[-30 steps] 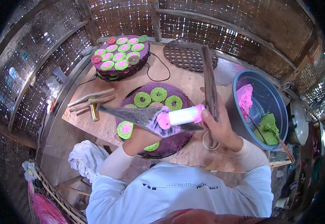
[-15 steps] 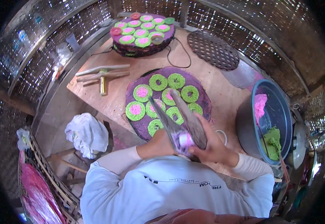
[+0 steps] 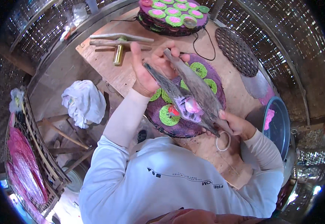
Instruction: The person uses a wooden mold and a cylindrical metal ring to form green and pink dough into ring-shaped decorative cakes on a woven tray. They repeatedly scoop dough, press it into the mold, and release the shaped pieces onto the tray.
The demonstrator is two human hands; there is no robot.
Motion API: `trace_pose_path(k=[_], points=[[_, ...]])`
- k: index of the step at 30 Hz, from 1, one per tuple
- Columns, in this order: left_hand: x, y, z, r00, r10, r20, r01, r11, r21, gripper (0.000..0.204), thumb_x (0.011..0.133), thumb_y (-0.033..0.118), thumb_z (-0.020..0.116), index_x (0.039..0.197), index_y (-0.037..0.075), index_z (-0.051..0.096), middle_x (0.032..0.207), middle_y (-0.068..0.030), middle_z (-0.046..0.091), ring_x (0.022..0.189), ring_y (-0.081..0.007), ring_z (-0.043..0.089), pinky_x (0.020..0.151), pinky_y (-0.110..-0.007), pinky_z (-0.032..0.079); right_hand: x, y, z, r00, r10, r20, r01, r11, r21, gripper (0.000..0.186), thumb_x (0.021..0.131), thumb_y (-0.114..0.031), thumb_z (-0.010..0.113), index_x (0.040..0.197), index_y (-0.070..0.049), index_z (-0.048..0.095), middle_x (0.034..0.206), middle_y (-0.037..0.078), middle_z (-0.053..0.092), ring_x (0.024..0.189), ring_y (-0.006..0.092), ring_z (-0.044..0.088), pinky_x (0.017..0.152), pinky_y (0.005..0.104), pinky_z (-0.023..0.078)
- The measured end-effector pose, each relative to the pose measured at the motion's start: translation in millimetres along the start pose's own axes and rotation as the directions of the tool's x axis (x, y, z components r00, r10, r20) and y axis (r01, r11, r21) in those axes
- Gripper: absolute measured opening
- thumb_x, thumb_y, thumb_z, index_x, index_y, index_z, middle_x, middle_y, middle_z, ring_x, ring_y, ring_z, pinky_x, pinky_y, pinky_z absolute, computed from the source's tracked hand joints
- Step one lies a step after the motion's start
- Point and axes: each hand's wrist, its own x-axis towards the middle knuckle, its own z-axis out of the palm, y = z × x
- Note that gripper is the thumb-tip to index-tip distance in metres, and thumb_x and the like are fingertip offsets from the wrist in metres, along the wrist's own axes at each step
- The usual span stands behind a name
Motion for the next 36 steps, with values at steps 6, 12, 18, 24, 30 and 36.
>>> trace_pose_path(k=[6, 12, 18, 24, 30, 36], points=[[-38, -12, -11, 0.907, 0.143, -0.396, -0.118, 0.989, 0.085, 0.056, 0.083, 0.061, 0.033, 0.08, 0.011, 0.058, 0.073, -0.0023, 0.048, 0.084, -0.0261, 0.048, 0.077, -0.04, 0.04, 24, 4, -3, 0.983, 0.166, -0.074, -0.17, 0.984, -0.055, 0.055, 0.091, -0.049, 0.032, 0.113, -0.001, 0.048, 0.092, 0.011, 0.06, 0.075, 0.0165, 0.058, 0.067, 0.028, 0.047], [-59, -16, -19, 0.746, 0.26, -0.613, -0.176, 0.965, 0.195, 0.036, 0.082, 0.046, 0.048, 0.063, 0.015, 0.049, 0.058, 0.0011, 0.044, 0.068, -0.0214, 0.045, 0.067, -0.032, 0.037, 38, 13, -2, 0.963, 0.136, -0.232, -0.201, 0.937, -0.285, 0.055, 0.09, -0.049, 0.035, 0.095, 0.0, 0.059, 0.078, 0.007, 0.06, 0.066, 0.0142, 0.056, 0.061, 0.0267, 0.046], [-59, -9, -13, 0.762, 0.272, -0.587, -0.213, 0.962, 0.169, 0.036, 0.084, 0.039, 0.043, 0.065, 0.011, 0.054, 0.058, -0.0012, 0.047, 0.065, -0.0194, 0.046, 0.069, -0.033, 0.04, 42, 5, 6, 0.954, 0.123, -0.272, -0.226, 0.893, -0.389, 0.059, 0.087, -0.052, 0.038, 0.084, 0.002, 0.062, 0.069, 0.006, 0.06, 0.062, 0.0134, 0.056, 0.056, 0.0264, 0.044], [-69, -13, -35, 0.785, 0.317, -0.533, -0.275, 0.948, 0.159, 0.035, 0.084, 0.039, 0.043, 0.064, 0.011, 0.052, 0.058, -0.0017, 0.046, 0.062, -0.0185, 0.045, 0.066, -0.034, 0.04, 38, -5, 8, 0.918, 0.07, -0.39, -0.297, 0.774, -0.56, 0.062, 0.087, -0.053, 0.039, 0.098, 0.004, 0.059, 0.085, 0.01, 0.062, 0.077, 0.0152, 0.057, 0.068, 0.0284, 0.045], [-8, -4, 14, 0.86, 0.288, -0.421, -0.164, 0.938, 0.306, 0.036, 0.085, 0.037, 0.043, 0.06, 0.012, 0.048, 0.058, -0.0025, 0.046, 0.062, -0.0165, 0.045, 0.065, -0.035, 0.041, 21, -7, 2, 0.951, -0.179, -0.252, 0.023, 0.854, -0.519, 0.061, 0.089, -0.049, 0.039, 0.119, 0.004, 0.047, 0.111, 0.011, 0.055, 0.098, 0.0183, 0.052, 0.086, 0.0297, 0.04], [11, -40, -25, 0.81, 0.194, -0.553, -0.128, 0.979, 0.156, 0.033, 0.084, 0.035, 0.045, 0.061, 0.011, 0.049, 0.062, -0.0013, 0.046, 0.066, -0.0197, 0.048, 0.065, -0.036, 0.042, -4, -13, -13, 0.905, -0.006, -0.426, -0.067, 0.985, -0.157, 0.061, 0.089, -0.051, 0.038, 0.118, 0.001, 0.048, 0.1, 0.006, 0.058, 0.085, 0.0118, 0.054, 0.074, 0.0253, 0.045]])
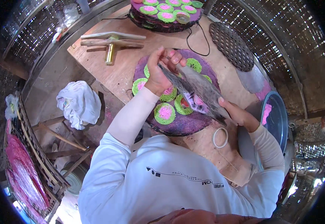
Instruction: The person uses a wooden mold and a cylindrical metal ring to form green and pink dough into ring-shaped decorative cakes on a woven tray. They repeatedly scoop dough, press it into the mold, and release the shaped pieces onto the tray.
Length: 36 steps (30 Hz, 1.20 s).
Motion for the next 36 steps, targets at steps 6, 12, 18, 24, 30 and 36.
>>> trace_pose_path(k=[6, 12, 18, 24, 30, 36], points=[[13, -25, -37, 0.997, -0.028, -0.069, 0.024, 0.998, -0.059, 0.028, 0.081, 0.03, 0.05, 0.06, 0.011, 0.048, 0.053, -0.0008, 0.043, 0.056, -0.0153, 0.044, 0.063, -0.032, 0.042, 20, 36, -20, 0.997, -0.059, -0.053, 0.048, 0.98, -0.193, 0.062, 0.086, -0.056, 0.039, 0.104, 0.001, 0.056, 0.081, 0.006, 0.059, 0.067, 0.0113, 0.054, 0.059, 0.0235, 0.046], [11, -23, -36, 0.988, -0.029, -0.149, 0.025, 0.999, -0.028, 0.029, 0.08, 0.031, 0.051, 0.059, 0.011, 0.046, 0.054, -0.0003, 0.042, 0.055, -0.015, 0.043, 0.061, -0.032, 0.04, 22, 41, -17, 0.994, 0.1, -0.051, -0.105, 0.988, -0.117, 0.069, 0.081, -0.063, 0.042, 0.094, 0.003, 0.059, 0.065, 0.007, 0.057, 0.056, 0.013, 0.054, 0.049, 0.0245, 0.044], [19, -24, -44, 0.996, -0.005, -0.094, 0.003, 1.0, -0.02, 0.031, 0.081, 0.032, 0.049, 0.059, 0.012, 0.044, 0.053, 0.0001, 0.041, 0.054, -0.0154, 0.041, 0.061, -0.032, 0.04, 21, 28, -14, 0.963, -0.236, -0.129, 0.175, 0.915, -0.364, 0.063, 0.086, -0.057, 0.038, 0.097, 0.002, 0.057, 0.081, 0.008, 0.059, 0.073, 0.0123, 0.056, 0.064, 0.0236, 0.045], [38, -21, 27, 0.998, -0.024, 0.066, 0.018, 0.995, 0.1, 0.035, 0.081, 0.039, 0.051, 0.059, 0.013, 0.045, 0.055, 0.0005, 0.042, 0.056, -0.0159, 0.041, 0.061, -0.031, 0.038, 4, 27, -38, 0.988, -0.149, -0.045, 0.139, 0.974, -0.18, 0.064, 0.087, -0.056, 0.035, 0.11, 0.001, 0.054, 0.094, 0.009, 0.059, 0.08, 0.0128, 0.055, 0.073, 0.0256, 0.044], [47, -75, 12, 0.989, -0.141, -0.053, 0.142, 0.99, 0.016, 0.027, 0.082, 0.028, 0.049, 0.061, 0.014, 0.041, 0.057, 0.0032, 0.04, 0.057, -0.0111, 0.041, 0.06, -0.03, 0.038, -15, 48, -67, 0.987, 0.03, -0.158, -0.05, 0.992, -0.12, 0.072, 0.084, -0.064, 0.032, 0.094, 0.001, 0.062, 0.077, 0.009, 0.06, 0.068, 0.0138, 0.055, 0.063, 0.0278, 0.044], [61, -99, -19, 0.988, -0.145, -0.05, 0.144, 0.989, -0.016, 0.025, 0.082, 0.025, 0.048, 0.06, 0.014, 0.041, 0.054, 0.003, 0.04, 0.054, -0.0109, 0.04, 0.058, -0.028, 0.038, -4, 83, -77, 0.916, 0.05, -0.398, -0.192, 0.926, -0.326, 0.081, 0.079, -0.071, 0.032, 0.068, 0.003, 0.063, 0.06, 0.011, 0.056, 0.062, 0.0159, 0.055, 0.057, 0.0305, 0.043]])
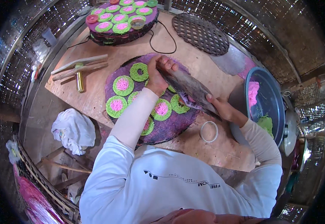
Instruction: The person uses a wooden mold and a cylindrical metal ring to form green and pink dough into ring-shaped decorative cakes on a woven tray. They repeatedly scoop dough, press it into the mold, and release the shaped pieces onto the tray.
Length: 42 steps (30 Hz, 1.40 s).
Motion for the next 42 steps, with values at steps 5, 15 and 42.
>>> trace_pose_path(k=[5, 15, 42], points=[[6, -3, -12, 0.999, -0.012, -0.047, 0.011, 1.0, -0.017, 0.026, 0.082, 0.025, 0.047, 0.06, 0.013, 0.042, 0.053, 0.0024, 0.04, 0.054, -0.0119, 0.041, 0.059, -0.029, 0.038, -12, -17, 2, 0.995, 0.003, 0.099, -0.019, 0.986, 0.167, 0.083, 0.079, -0.071, 0.032, 0.064, 0.006, 0.06, 0.051, 0.01, 0.051, 0.055, 0.0174, 0.052, 0.056, 0.0311, 0.041], [31, 19, 33, 0.986, -0.028, 0.163, 0.011, 0.994, 0.108, 0.03, 0.082, 0.033, 0.047, 0.06, 0.013, 0.044, 0.055, 0.0012, 0.04, 0.058, -0.0142, 0.041, 0.061, -0.028, 0.037, 6, -29, -24, 0.979, -0.204, 0.016, 0.201, 0.971, 0.127, 0.08, 0.079, -0.07, 0.032, 0.09, 0.005, 0.06, 0.071, 0.007, 0.057, 0.062, 0.0148, 0.051, 0.052, 0.0276, 0.039], [89, 49, -23, 0.984, 0.054, 0.168, -0.08, 0.985, 0.154, 0.031, 0.082, 0.033, 0.046, 0.058, 0.015, 0.042, 0.053, 0.0019, 0.042, 0.06, -0.0159, 0.044, 0.061, -0.029, 0.038, 69, -73, -26, 0.978, -0.193, -0.086, 0.188, 0.98, -0.058, 0.082, 0.079, -0.071, 0.031, 0.072, 0.005, 0.062, 0.058, 0.009, 0.054, 0.055, 0.016, 0.053, 0.051, 0.0299, 0.041]])
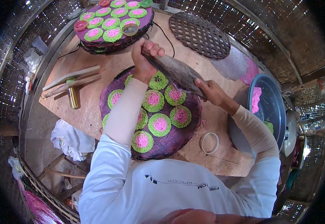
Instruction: The person uses a wooden mold and a cylindrical metal ring to form green and pink dough into ring-shaped decorative cakes on a woven tray. They repeatedly scoop dough, press it into the mold, and release the shaped pieces onto the tray.
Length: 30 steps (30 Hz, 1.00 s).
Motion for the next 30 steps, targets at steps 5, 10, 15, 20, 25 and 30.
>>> trace_pose_path(k=[5, 10, 15, 20, 25, 30], points=[[13, 37, 37, 0.997, 0.068, 0.025, -0.068, 0.998, 0.009, 0.032, 0.083, 0.036, 0.043, 0.06, 0.013, 0.044, 0.056, 0.0004, 0.044, 0.06, -0.0163, 0.044, 0.061, -0.03, 0.038, 2, -45, -9, 0.997, -0.058, 0.055, 0.051, 0.99, 0.128, 0.087, 0.077, -0.073, 0.032, 0.086, 0.008, 0.063, 0.072, 0.013, 0.058, 0.065, 0.0184, 0.054, 0.059, 0.0301, 0.043], [11, 41, 16, 0.992, 0.087, -0.087, -0.088, 0.996, -0.009, 0.03, 0.082, 0.031, 0.046, 0.06, 0.01, 0.045, 0.054, 0.0002, 0.04, 0.056, -0.0134, 0.042, 0.06, -0.029, 0.039, 32, -46, -8, 0.99, 0.026, 0.142, -0.037, 0.996, 0.078, 0.089, 0.076, -0.073, 0.032, 0.085, 0.009, 0.063, 0.072, 0.013, 0.059, 0.066, 0.0195, 0.054, 0.06, 0.031, 0.043], [7, 41, -22, 0.99, 0.048, -0.135, -0.058, 0.996, -0.067, 0.029, 0.081, 0.03, 0.046, 0.058, 0.012, 0.042, 0.051, 0.002, 0.035, 0.054, -0.0124, 0.04, 0.058, -0.028, 0.037, 59, -30, 10, 0.999, -0.037, 0.026, 0.038, 0.998, -0.058, 0.083, 0.079, -0.069, 0.033, 0.068, 0.008, 0.062, 0.055, 0.009, 0.051, 0.054, 0.0162, 0.048, 0.05, 0.0315, 0.038], [6, 49, -21, 0.978, 0.092, -0.188, -0.096, 0.995, -0.011, 0.03, 0.08, 0.031, 0.046, 0.057, 0.013, 0.04, 0.05, 0.0028, 0.036, 0.051, -0.0119, 0.039, 0.056, -0.027, 0.037, 61, -36, 15, 0.999, -0.034, 0.015, 0.035, 0.996, -0.076, 0.082, 0.078, -0.069, 0.035, 0.06, 0.007, 0.06, 0.05, 0.01, 0.049, 0.051, 0.0175, 0.048, 0.05, 0.0334, 0.038], [3, 45, -34, 0.984, 0.094, -0.15, -0.108, 0.99, -0.089, 0.028, 0.082, 0.028, 0.045, 0.058, 0.015, 0.038, 0.051, 0.003, 0.037, 0.054, -0.0142, 0.039, 0.058, -0.027, 0.037, 64, -44, 4, 1.0, -0.016, 0.015, 0.018, 0.985, -0.169, 0.088, 0.072, -0.076, 0.035, 0.065, 0.007, 0.062, 0.058, 0.02, 0.057, 0.062, 0.0283, 0.059, 0.063, 0.0386, 0.045], [21, 71, -19, 0.974, 0.209, -0.091, -0.207, 0.978, 0.031, 0.031, 0.083, 0.031, 0.044, 0.057, 0.014, 0.038, 0.051, 0.0029, 0.035, 0.051, -0.0117, 0.039, 0.056, -0.03, 0.038, 75, -55, 12, 0.988, -0.136, -0.068, 0.126, 0.983, -0.132, 0.087, 0.073, -0.075, 0.033, 0.069, 0.007, 0.063, 0.06, 0.02, 0.058, 0.065, 0.0287, 0.061, 0.066, 0.0388, 0.045]])
